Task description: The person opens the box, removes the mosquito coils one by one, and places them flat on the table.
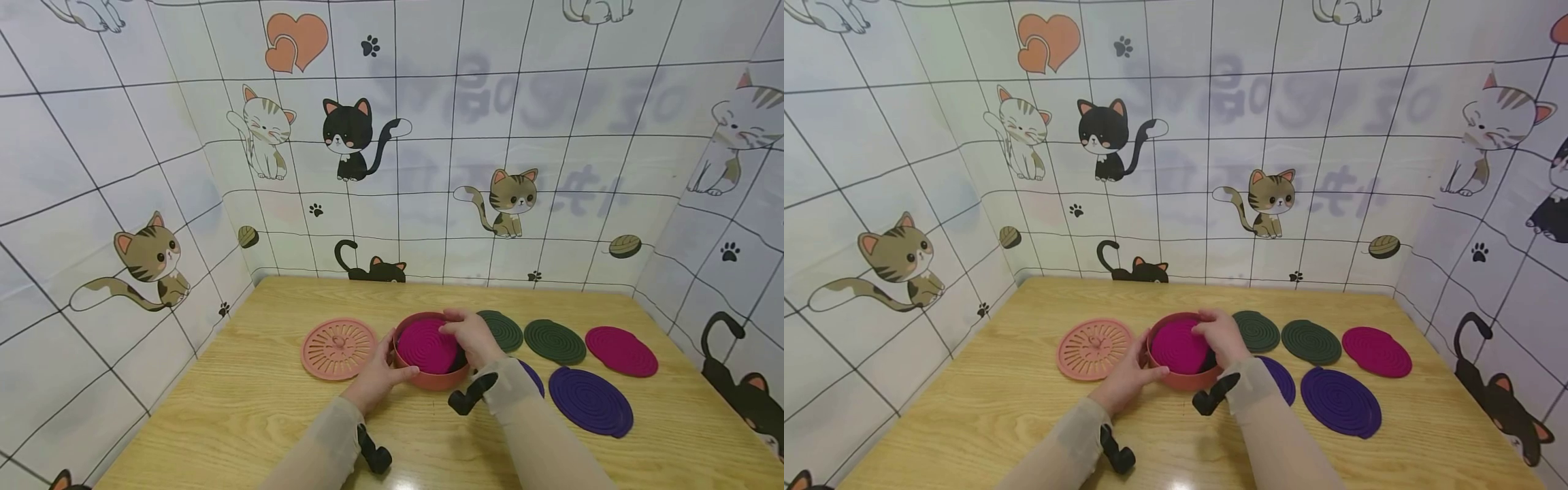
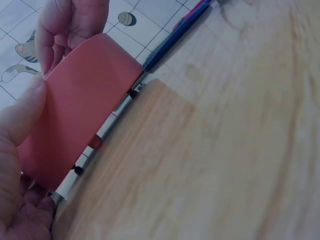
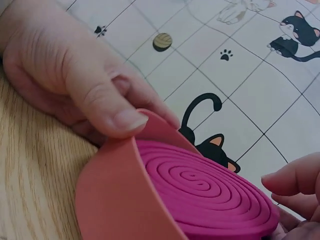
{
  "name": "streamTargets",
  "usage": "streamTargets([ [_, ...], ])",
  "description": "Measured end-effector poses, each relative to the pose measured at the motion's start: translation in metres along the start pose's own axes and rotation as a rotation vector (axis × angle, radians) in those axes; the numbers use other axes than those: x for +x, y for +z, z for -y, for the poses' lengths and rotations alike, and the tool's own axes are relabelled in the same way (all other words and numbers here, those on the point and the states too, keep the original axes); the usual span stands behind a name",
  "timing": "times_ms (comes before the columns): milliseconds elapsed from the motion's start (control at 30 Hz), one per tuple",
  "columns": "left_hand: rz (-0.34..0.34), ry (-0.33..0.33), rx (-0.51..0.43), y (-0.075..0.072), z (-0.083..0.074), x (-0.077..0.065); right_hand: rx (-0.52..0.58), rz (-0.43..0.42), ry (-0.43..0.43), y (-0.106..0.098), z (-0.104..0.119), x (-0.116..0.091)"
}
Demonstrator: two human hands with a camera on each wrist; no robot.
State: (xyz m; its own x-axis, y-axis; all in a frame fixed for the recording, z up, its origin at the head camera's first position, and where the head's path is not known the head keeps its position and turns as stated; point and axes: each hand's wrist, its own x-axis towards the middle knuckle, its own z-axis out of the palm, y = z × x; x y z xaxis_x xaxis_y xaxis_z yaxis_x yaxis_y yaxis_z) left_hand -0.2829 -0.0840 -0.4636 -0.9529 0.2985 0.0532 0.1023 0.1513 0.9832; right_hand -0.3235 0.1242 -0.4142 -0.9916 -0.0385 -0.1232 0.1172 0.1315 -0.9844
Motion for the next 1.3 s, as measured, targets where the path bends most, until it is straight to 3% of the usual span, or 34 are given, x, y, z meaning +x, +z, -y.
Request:
streamTargets([
  [133,-0.004,0.011,0.008,0.000,0.007,0.003,0.119,-0.001,0.053,0.000,-0.002,0.003],
  [300,-0.004,0.013,0.016,-0.002,0.028,0.015,0.135,-0.018,0.087,0.000,-0.002,0.004],
  [567,-0.006,0.001,0.016,-0.002,0.026,0.015,0.141,0.004,0.103,-0.001,-0.003,0.004],
  [867,0.006,0.008,0.002,-0.001,0.004,0.004,0.184,0.094,0.126,-0.004,-0.002,0.002],
  [1100,-0.006,0.000,0.011,-0.002,0.023,0.013,0.183,0.100,0.102,-0.004,-0.005,-0.001],
  [1300,-0.008,-0.001,0.013,-0.002,0.027,0.015,0.184,0.087,0.093,-0.004,-0.005,-0.002],
])
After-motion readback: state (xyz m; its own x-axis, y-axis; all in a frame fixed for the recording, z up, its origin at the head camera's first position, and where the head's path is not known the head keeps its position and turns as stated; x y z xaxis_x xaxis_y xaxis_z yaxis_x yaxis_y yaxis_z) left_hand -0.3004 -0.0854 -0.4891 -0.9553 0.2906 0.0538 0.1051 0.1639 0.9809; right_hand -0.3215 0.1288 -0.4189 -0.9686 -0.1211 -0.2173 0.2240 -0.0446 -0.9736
